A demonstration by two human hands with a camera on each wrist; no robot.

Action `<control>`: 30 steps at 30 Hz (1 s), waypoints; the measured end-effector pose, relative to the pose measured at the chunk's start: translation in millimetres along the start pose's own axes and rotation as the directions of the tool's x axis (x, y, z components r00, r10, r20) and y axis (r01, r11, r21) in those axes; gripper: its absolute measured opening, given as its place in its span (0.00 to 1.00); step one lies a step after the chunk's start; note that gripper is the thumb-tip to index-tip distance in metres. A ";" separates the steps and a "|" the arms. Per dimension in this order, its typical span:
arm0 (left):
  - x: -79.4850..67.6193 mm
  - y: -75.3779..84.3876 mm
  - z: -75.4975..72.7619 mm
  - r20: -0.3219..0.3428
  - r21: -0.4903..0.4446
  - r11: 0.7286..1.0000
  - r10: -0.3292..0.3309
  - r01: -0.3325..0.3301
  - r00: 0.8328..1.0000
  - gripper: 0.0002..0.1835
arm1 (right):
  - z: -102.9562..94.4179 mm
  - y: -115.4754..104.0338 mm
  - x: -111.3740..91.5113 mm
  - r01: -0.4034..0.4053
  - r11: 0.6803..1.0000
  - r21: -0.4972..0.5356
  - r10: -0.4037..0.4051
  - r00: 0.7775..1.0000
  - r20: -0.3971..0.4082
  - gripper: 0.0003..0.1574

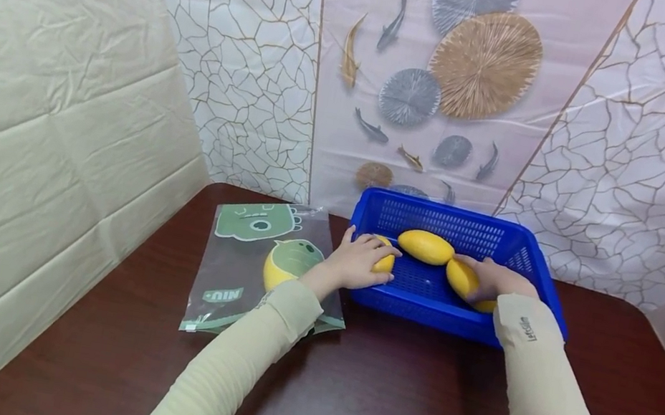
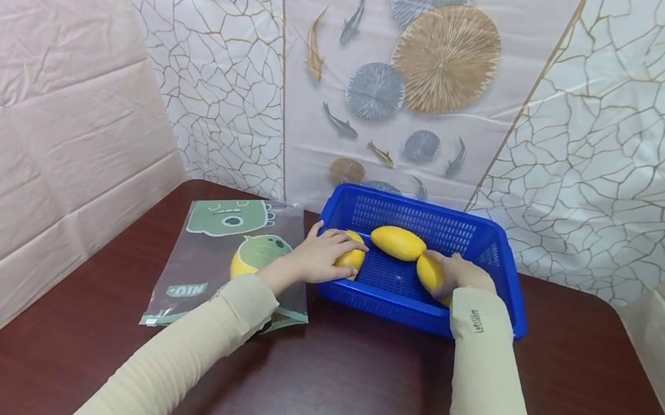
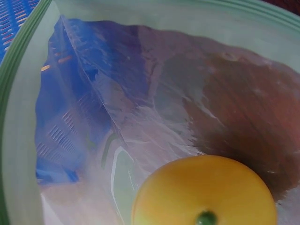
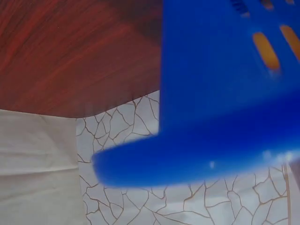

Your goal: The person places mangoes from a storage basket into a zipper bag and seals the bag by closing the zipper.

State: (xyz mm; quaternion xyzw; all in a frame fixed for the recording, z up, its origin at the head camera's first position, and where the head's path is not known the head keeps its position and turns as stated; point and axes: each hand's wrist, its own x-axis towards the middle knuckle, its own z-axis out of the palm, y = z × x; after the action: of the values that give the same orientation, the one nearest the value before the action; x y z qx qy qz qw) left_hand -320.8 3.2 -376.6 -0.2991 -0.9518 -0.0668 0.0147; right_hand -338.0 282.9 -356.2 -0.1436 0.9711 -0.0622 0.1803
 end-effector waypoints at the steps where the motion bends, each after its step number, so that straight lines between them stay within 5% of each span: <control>1: 0.5 -0.1 -0.3 -0.002 0.001 1.000 0.000 0.000 1.000 0.26 | -1.0 0.3 -0.4 -0.006 1.000 0.015 0.007 1.000 -0.003 0.50; 9: 1.0 -0.1 1.3 0.008 -0.027 1.000 0.001 -0.001 1.000 0.26 | -1.2 8.1 -0.6 -0.010 0.997 0.083 0.012 0.999 -0.030 0.51; 25: 1.5 -0.6 2.4 -0.006 -0.013 1.000 -0.011 0.011 1.000 0.26 | -11.8 7.8 -0.7 0.128 0.983 -0.132 -0.155 0.962 -0.223 0.32; 30: 1.3 -0.5 1.7 -0.013 -0.022 1.000 -0.008 0.008 1.000 0.26 | -15.5 7.1 -0.8 0.116 0.982 -0.151 -0.150 0.961 -0.232 0.30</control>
State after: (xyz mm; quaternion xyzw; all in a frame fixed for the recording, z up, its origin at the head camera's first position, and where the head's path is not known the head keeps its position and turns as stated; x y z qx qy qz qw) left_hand -322.1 3.8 -378.2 -0.2949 -0.9521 -0.0793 0.0173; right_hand -344.9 291.0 -342.8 -0.2118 0.9759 -0.0248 0.0454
